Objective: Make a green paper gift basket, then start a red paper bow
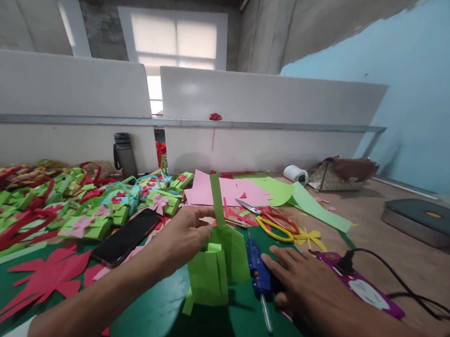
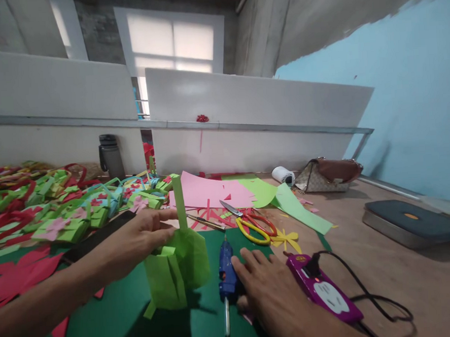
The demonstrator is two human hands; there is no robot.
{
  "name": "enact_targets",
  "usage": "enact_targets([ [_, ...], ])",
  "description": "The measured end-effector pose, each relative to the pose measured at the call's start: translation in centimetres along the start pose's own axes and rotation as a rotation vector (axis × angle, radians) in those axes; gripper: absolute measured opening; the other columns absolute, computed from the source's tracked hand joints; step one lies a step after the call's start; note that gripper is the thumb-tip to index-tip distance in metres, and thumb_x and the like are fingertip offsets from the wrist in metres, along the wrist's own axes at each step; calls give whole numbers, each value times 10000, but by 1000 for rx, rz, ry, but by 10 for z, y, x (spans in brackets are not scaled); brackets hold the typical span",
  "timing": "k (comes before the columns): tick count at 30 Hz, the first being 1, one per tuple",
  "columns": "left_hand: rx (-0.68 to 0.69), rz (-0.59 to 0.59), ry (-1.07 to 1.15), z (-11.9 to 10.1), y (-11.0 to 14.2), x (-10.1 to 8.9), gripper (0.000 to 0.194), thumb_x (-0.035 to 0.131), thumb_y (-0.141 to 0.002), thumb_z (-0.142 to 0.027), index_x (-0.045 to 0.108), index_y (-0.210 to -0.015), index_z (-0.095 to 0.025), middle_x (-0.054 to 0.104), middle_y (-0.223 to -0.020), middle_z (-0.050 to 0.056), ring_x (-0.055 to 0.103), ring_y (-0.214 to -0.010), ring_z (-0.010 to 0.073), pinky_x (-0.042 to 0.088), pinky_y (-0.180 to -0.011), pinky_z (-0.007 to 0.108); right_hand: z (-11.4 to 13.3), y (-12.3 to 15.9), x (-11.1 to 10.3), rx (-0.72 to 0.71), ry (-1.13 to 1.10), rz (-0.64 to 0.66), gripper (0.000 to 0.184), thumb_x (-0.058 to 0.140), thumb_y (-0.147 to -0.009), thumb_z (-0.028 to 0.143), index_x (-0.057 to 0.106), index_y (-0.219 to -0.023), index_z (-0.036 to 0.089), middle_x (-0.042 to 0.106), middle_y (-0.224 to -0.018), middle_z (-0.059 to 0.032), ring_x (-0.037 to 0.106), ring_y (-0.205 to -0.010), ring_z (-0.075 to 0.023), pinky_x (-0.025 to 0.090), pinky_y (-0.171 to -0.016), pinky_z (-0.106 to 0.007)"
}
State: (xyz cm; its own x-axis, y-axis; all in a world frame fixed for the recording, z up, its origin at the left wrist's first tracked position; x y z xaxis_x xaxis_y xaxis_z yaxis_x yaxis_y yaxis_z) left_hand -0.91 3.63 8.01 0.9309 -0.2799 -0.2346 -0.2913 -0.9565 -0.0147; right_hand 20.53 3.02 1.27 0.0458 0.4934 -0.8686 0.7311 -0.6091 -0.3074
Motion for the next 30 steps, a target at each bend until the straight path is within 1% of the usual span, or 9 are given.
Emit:
enact_targets([
  [2,-2,27,8,1,1,2,360,557,-761,-269,616,-1096,-151,674,-742,42,585,-717,179,403,-588,235,-5,-12,-26,60,-208,-19,265,586,-755,205,636,-1012,161,679,-992,-125,654,-823,-251,550,-658,-382],
  [4,1,62,18,1,2,6,341,557,-761,-256,625,-1082,-164,671,-756,41,578,-711,170,392,-578,226,-10,-29,-57,141,-443,-152,253,509,-839,214,621,-1064,181,676,-1027,-94,638,-908,-211,529,-763,-353],
  [6,-7,111,28,3,2,10,330,549,-762,-236,628,-1078,-179,664,-762,30,559,-663,144,371,-556,211,-14,-47,-79,249,-660,-254,233,525,-852,278,643,-1037,198,686,-1013,-65,632,-934,-198,517,-797,-337],
  [9,-43,176,34,8,3,17,343,514,-755,-180,626,-1079,-183,635,-709,1,464,-524,87,313,-499,188,-12,-73,-88,292,-989,-286,221,580,-825,316,675,-982,193,694,-1008,-47,643,-911,-182,525,-773,-301],
  [12,-86,191,23,12,4,21,381,489,-734,-137,615,-1092,-174,601,-651,-17,352,-449,63,247,-450,184,-5,-90,-84,243,-1199,-297,221,574,-820,207,679,-1014,207,709,-969,-21,655,-875,-159,529,-747,-270],
  [16,-88,209,34,13,5,24,372,497,-731,-145,609,-1086,-167,565,-616,-19,295,-434,57,216,-436,191,-3,-93,-78,276,-1206,-376,204,574,-799,155,709,-943,204,725,-877,-6,663,-806,-147,525,-701,-244],
  [20,-73,238,59,15,6,26,361,495,-738,-151,600,-1083,-163,510,-570,-34,318,-440,62,216,-437,188,-1,-89,-75,296,-1175,-387,168,606,-757,139,714,-877,189,722,-822,3,659,-771,-145,518,-686,-240],
  [25,-79,275,81,17,5,31,390,484,-742,-152,570,-1122,-165,548,-615,-23,370,-470,74,258,-456,192,2,-87,-71,296,-1136,-447,144,573,-747,98,687,-796,172,698,-788,6,628,-726,-123,495,-664,-229],
  [30,-58,241,-11,12,6,30,376,423,-728,-85,583,-1060,-156,443,-558,-62,284,-447,65,220,-420,186,0,-86,-65,208,-980,-584,121,552,-756,92,635,-720,172,609,-680,14,555,-637,-110,454,-617,-247],
])
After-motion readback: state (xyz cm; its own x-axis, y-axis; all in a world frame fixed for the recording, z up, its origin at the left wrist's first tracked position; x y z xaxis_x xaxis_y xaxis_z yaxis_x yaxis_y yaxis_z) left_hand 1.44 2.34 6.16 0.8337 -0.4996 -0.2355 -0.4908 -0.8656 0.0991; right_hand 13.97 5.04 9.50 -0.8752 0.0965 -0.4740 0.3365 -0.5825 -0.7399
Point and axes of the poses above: each hand's wrist, its own y-axis away from the middle knuckle, its own x-axis out of the palm, z = x × y, the point moved 4 cm from there along -y, towards the middle knuckle
